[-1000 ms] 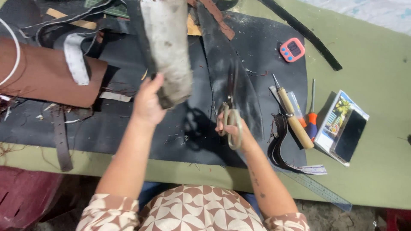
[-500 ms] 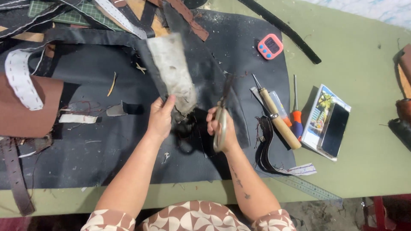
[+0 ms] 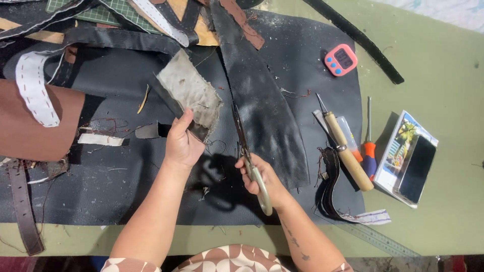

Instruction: Trimming and cutting small pieces of leather scraps using scissors at a workshop table.

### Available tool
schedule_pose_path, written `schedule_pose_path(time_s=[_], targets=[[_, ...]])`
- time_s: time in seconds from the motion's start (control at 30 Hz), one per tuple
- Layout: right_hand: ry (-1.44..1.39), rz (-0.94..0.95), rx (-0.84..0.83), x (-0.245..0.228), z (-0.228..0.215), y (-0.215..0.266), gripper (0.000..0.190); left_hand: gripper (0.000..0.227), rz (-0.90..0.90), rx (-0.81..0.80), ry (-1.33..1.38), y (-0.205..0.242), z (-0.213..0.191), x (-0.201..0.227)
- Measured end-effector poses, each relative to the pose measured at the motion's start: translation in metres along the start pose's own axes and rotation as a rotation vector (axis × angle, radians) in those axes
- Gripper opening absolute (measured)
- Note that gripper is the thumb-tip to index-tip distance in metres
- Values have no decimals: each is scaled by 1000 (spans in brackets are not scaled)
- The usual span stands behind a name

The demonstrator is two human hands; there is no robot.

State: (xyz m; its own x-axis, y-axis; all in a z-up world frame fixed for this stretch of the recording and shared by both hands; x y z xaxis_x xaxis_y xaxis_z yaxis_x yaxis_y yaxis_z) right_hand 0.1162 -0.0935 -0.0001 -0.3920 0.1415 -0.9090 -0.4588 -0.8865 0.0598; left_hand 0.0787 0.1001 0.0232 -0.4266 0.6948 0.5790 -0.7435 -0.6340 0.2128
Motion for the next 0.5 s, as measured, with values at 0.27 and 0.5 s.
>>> schedule_pose_path(time_s=[0.27, 0.5], targets=[[22, -84, 71, 1, -6, -1, 92, 18, -7, 73, -390, -9, -36, -29], [55, -202, 456, -95, -6, -9, 25, 36, -55, -368, -930, 37, 34, -64]])
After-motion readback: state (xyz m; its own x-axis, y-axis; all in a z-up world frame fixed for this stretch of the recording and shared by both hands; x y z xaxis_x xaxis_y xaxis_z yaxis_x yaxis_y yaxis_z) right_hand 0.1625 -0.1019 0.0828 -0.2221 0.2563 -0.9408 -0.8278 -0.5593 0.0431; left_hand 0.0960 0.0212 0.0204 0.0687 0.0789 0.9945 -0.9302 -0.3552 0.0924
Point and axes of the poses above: each hand's wrist, its own y-axis away from the middle knuckle, its own z-axis out of the palm, x = y × z, the point moved 10 cm from there along -y, towards the middle knuckle, and after that the axes turned 7 degrees about -y, right-handed, at the moved point
